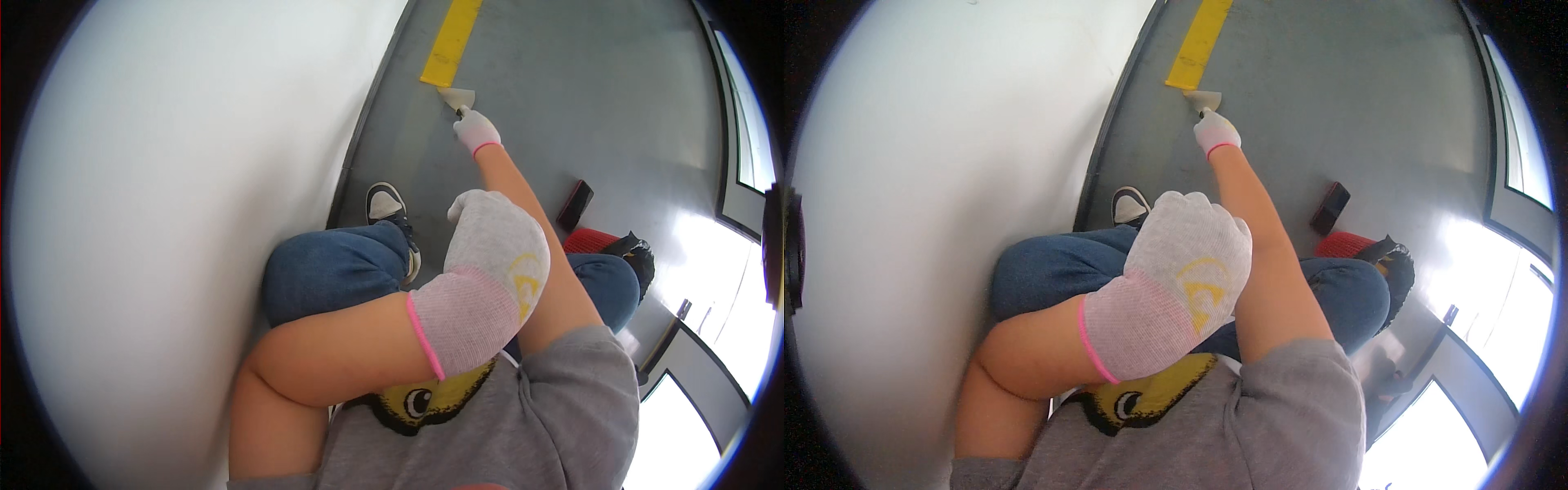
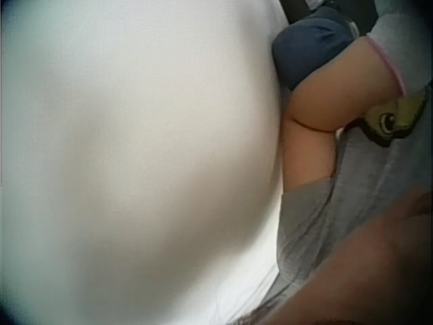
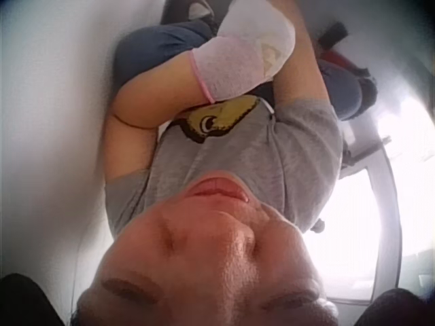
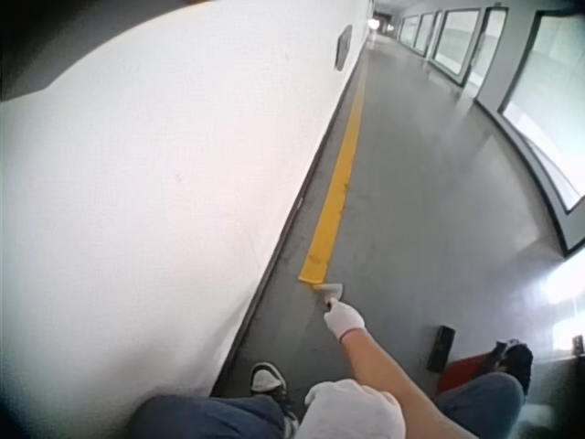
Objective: Scraping a yellow marking or tape from the floor using a scraper tool.
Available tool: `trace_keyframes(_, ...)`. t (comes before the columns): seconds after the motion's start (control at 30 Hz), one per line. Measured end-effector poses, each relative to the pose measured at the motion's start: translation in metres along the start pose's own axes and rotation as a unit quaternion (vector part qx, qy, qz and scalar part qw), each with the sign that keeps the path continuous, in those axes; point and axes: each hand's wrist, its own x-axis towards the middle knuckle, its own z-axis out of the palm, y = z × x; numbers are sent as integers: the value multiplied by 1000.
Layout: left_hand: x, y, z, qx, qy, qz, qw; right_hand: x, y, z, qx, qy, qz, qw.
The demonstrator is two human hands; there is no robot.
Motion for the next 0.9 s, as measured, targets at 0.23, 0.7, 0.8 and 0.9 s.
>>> trace_keyframes(0.23,-1,-3,4,-10,23,14,1000,-44,-11,3,19,-28,-21,999)
trace_keyframes(0.7,55,35,50,-45,-31,-186,981,-8,-48,30,55,26,20,998)
trace_keyframes(0.8,93,102,110,-124,87,-494,856,7,-57,37,70,38,-13,997)
trace_keyframes(0.9,104,99,149,-109,253,-703,656,-15,-71,-2,475,-31,88,875)
